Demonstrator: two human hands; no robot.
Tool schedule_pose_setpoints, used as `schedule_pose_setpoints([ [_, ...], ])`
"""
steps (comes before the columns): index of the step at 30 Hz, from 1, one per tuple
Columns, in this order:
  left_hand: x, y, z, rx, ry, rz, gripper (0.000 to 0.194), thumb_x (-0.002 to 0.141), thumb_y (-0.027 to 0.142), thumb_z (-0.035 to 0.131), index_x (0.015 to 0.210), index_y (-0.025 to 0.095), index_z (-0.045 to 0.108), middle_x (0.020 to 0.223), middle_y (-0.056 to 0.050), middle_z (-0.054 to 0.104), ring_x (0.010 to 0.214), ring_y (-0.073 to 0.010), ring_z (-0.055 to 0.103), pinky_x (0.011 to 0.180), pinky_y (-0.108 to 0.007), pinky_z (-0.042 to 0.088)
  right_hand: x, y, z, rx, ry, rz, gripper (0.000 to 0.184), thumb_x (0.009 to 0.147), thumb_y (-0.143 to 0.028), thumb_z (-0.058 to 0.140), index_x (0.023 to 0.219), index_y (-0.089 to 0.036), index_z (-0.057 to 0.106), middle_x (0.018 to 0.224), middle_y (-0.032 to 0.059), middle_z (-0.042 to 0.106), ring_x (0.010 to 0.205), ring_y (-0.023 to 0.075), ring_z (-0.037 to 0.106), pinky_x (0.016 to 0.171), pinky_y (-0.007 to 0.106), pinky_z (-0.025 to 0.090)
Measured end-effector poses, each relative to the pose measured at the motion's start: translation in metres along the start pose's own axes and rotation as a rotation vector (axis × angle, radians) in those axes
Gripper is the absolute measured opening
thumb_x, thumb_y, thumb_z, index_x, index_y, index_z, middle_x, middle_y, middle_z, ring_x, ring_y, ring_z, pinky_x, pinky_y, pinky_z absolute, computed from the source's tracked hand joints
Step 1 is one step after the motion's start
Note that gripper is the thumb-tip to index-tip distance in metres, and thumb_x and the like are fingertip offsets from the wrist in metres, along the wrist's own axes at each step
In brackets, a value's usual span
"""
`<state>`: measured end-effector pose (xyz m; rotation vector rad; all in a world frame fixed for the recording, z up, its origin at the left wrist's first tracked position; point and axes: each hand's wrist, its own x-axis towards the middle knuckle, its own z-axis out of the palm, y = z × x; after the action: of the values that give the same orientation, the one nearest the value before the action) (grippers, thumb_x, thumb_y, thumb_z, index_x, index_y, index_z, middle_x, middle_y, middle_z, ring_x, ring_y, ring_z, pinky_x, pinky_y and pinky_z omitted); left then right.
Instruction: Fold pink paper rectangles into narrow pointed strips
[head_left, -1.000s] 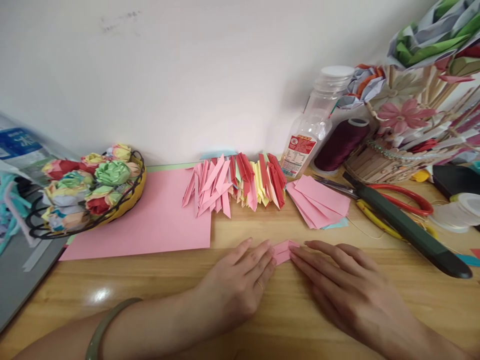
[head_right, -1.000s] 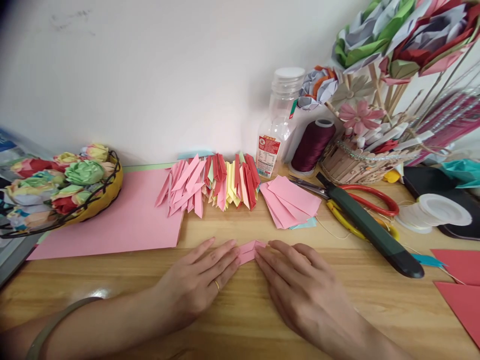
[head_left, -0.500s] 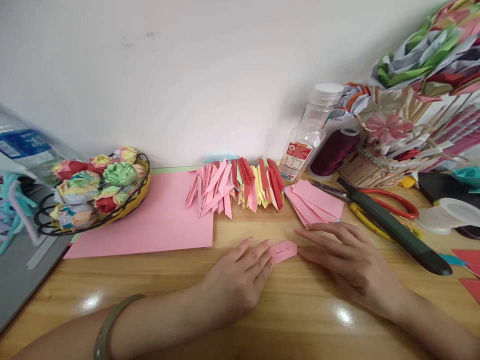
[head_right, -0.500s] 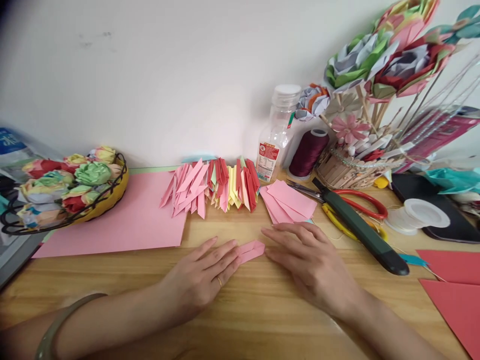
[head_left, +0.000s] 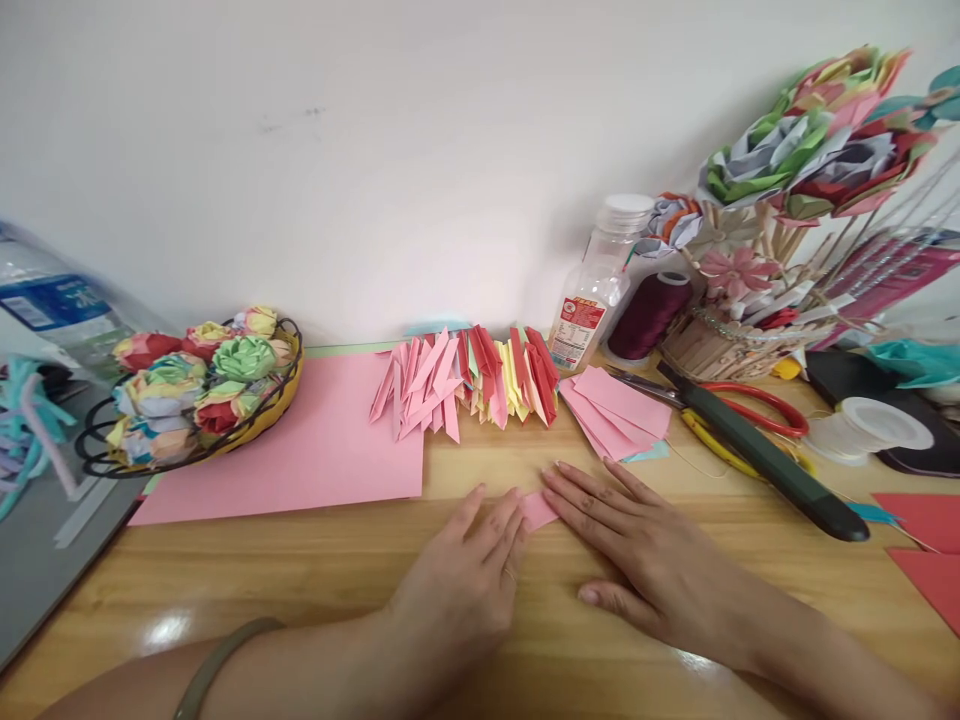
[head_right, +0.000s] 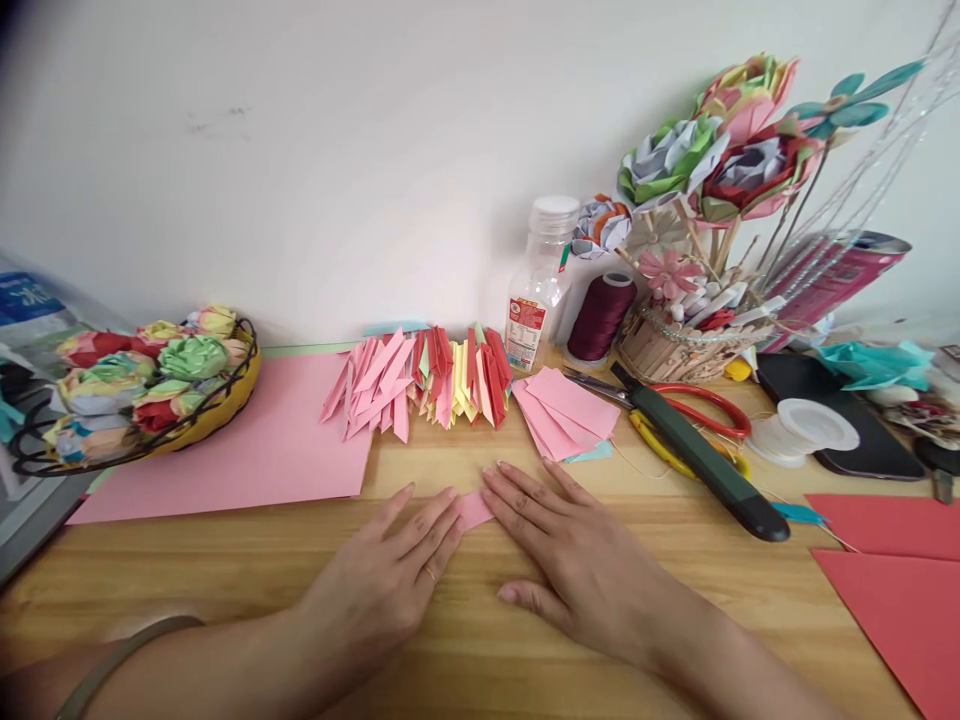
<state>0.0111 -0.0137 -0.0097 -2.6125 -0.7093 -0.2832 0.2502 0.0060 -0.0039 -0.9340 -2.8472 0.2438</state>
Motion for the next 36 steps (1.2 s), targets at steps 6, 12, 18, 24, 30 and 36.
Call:
schedule_pose_setpoints([
  [6, -0.002, 0.0, -0.006, -0.022, 0.048, -0.071, 0.032, 0.09, 0.011, 0.035, 0.099, 0.005, 0.065, 0.11, -0.013, 0.065, 0.114, -0.026, 0.05, 0.098, -0.044, 0.03, -0.001, -0.001, -0.001, 0.024, -0.028, 0.012, 0.073, 0.089, -0.048, 0.044, 0.145, -0.016, 0.009, 0.146, 0.012, 0.026, 0.136, 0.0245, 0.019, 0.106, 0.054, 0.023],
  [12, 0.008, -0.019, -0.014, -0.187, 0.197, -0.2, 0.029, 0.091, 0.009, 0.037, 0.082, 0.013, 0.064, 0.089, -0.006, 0.067, 0.098, -0.0219, 0.055, 0.086, -0.039, 0.042, 0.0, -0.002, 0.0, -0.007, 0.042, 0.018, 0.067, 0.089, -0.046, 0.045, 0.144, -0.018, 0.019, 0.145, 0.0092, 0.032, 0.137, 0.0269, 0.014, 0.105, 0.055, 0.026],
  [18, 0.018, -0.019, -0.002, -0.353, 0.056, -0.168, 0.019, 0.09, 0.021, 0.046, 0.083, 0.012, 0.061, 0.076, -0.006, 0.058, 0.077, -0.0187, 0.052, 0.067, -0.032, 0.047, 0.009, -0.01, 0.005, -0.046, 0.177, 0.065, 0.04, 0.09, -0.031, 0.047, 0.127, -0.014, 0.05, 0.128, 0.0134, 0.052, 0.122, 0.0257, 0.041, 0.097, 0.047, 0.04],
  [24, 0.017, -0.016, 0.011, -0.338, 0.148, -0.154, 0.019, 0.088, 0.011, 0.046, 0.08, 0.012, 0.064, 0.068, -0.005, 0.056, 0.072, -0.017, 0.049, 0.064, -0.029, 0.045, 0.015, -0.015, 0.002, -0.042, 0.264, 0.06, 0.024, 0.092, -0.021, 0.042, 0.104, -0.014, 0.061, 0.09, 0.0086, 0.06, 0.086, 0.0196, 0.054, 0.075, 0.037, 0.047],
  [30, 0.019, -0.02, 0.006, -0.552, 0.136, -0.316, 0.02, 0.087, 0.019, 0.05, 0.076, 0.014, 0.067, 0.068, -0.003, 0.058, 0.071, -0.017, 0.049, 0.063, -0.029, 0.044, 0.015, -0.014, 0.001, 0.102, 0.287, 0.086, 0.023, 0.094, -0.02, 0.039, 0.091, -0.017, 0.062, 0.078, 0.0044, 0.057, 0.073, 0.016, 0.051, 0.064, 0.03, 0.043],
  [36, 0.023, -0.027, 0.007, -0.706, -0.044, -0.507, 0.01, 0.082, 0.017, 0.06, 0.074, 0.016, 0.066, 0.07, 0.0, 0.062, 0.071, -0.0157, 0.053, 0.064, -0.028, 0.043, 0.02, -0.015, 0.005, 0.237, 0.28, 0.253, 0.021, 0.094, -0.021, 0.038, 0.085, -0.017, 0.057, 0.078, 0.0049, 0.056, 0.073, 0.0167, 0.053, 0.065, 0.03, 0.044],
])
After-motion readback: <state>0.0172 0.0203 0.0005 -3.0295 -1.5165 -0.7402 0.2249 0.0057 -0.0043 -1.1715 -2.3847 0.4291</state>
